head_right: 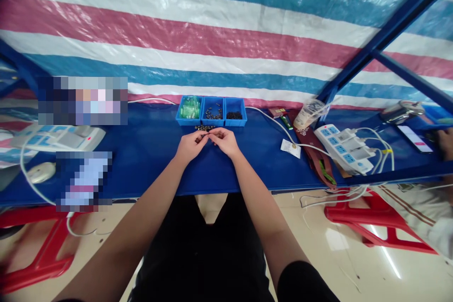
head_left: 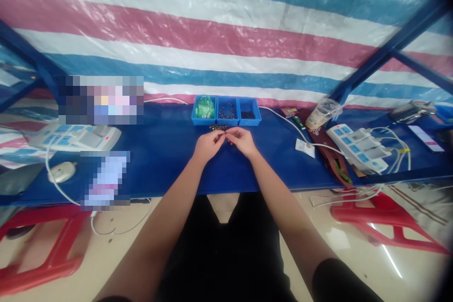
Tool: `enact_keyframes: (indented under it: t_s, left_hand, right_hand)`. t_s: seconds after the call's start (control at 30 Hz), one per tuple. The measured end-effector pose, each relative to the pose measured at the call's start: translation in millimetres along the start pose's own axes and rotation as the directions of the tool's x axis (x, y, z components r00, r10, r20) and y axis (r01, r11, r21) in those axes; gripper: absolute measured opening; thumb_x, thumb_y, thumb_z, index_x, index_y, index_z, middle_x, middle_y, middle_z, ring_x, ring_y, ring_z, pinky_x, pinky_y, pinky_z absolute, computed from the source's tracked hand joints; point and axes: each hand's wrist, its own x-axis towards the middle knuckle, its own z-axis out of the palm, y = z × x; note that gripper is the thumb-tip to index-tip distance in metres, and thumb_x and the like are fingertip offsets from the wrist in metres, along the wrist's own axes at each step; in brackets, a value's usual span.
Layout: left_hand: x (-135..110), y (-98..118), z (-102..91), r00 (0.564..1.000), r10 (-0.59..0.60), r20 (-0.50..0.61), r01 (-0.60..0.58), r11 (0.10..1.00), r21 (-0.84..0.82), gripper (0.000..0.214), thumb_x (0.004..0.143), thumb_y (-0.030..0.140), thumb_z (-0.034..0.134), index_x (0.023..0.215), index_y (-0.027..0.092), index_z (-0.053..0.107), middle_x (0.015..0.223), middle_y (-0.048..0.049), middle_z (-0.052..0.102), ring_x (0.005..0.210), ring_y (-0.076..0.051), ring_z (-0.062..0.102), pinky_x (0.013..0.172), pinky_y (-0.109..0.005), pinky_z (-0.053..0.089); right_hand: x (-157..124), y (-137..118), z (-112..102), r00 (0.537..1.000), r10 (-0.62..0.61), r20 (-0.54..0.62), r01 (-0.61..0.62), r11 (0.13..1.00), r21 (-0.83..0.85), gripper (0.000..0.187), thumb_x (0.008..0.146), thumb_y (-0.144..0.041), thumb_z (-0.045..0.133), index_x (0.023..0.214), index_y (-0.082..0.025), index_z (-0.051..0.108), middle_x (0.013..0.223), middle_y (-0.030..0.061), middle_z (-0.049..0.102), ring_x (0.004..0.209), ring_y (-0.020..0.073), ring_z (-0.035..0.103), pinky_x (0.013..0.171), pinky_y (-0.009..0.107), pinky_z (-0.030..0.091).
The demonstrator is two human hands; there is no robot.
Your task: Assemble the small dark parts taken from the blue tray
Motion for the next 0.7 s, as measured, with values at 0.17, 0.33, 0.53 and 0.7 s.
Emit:
enact_keyframes:
  t_s: [0.17, 0.33, 0.53, 0.7]
  left_hand:
    - [2.7, -1.8, 2.3, 1.0, 0.001, -0.012, -0.001, 1.0, -0.01, 0.022, 0.09, 0.035, 0.058, 0.1, 0.022, 0.072, 0.069, 0.0011, 0.068, 0.062, -0.011, 0.061, 0.063, -0.023, 0.044]
    - [2.3, -0.1, 1.1, 1.0, 0.016, 0.014, -0.016, 1.0, 0.016, 0.021, 0.09, 0.035, 0.057, 0.1, 0.022, 0.07, 0.067, 0.0023, 0.065, 0.059, -0.011, 0.059, 0.06, -0.023, 0.042]
    - [4.3, -0.3, 0.7, 0.999, 0.033, 0.036, -0.033, 0.999, 0.0, 0.022, 0.09, 0.035, 0.057, 0.101, 0.022, 0.07, 0.068, 0.0017, 0.066, 0.059, -0.01, 0.058, 0.061, -0.022, 0.043]
    - [6.5, -3.0, 2.2, 1.0, 0.012, 0.009, -0.012, 0.999, -0.034, 0.02, 0.09, 0.034, 0.057, 0.1, 0.021, 0.069, 0.065, 0.0026, 0.063, 0.058, -0.01, 0.057, 0.059, -0.022, 0.042]
  right_hand:
    - [-0.6, 2.4, -1.3, 0.999, -0.011, -0.046, 0.01, 0.999, -0.038, 0.033, 0.067, -0.041, 0.079, 0.088, -0.017, 0.07, 0.07, 0.0006, 0.068, 0.055, 0.0097, 0.055, 0.053, 0.025, 0.048]
    - [-4.4, 1.6, -0.4, 0.998, -0.035, -0.05, 0.029, 0.991, -0.129, 0.029, 0.072, -0.039, 0.073, 0.089, -0.017, 0.07, 0.073, 0.0022, 0.069, 0.057, 0.0103, 0.057, 0.055, 0.025, 0.049]
    - [-1.2, 0.6, -0.2, 0.996, -0.044, -0.074, 0.034, 0.992, -0.121, 0.025, 0.073, -0.036, 0.072, 0.089, -0.017, 0.071, 0.077, 0.0034, 0.07, 0.061, 0.0119, 0.06, 0.061, 0.028, 0.052]
    - [0.7, -0.7, 1.0, 0.997, -0.042, -0.069, 0.034, 0.992, -0.121, 0.029, 0.072, -0.039, 0.075, 0.092, -0.017, 0.072, 0.079, 0.004, 0.071, 0.064, 0.013, 0.061, 0.065, 0.029, 0.053]
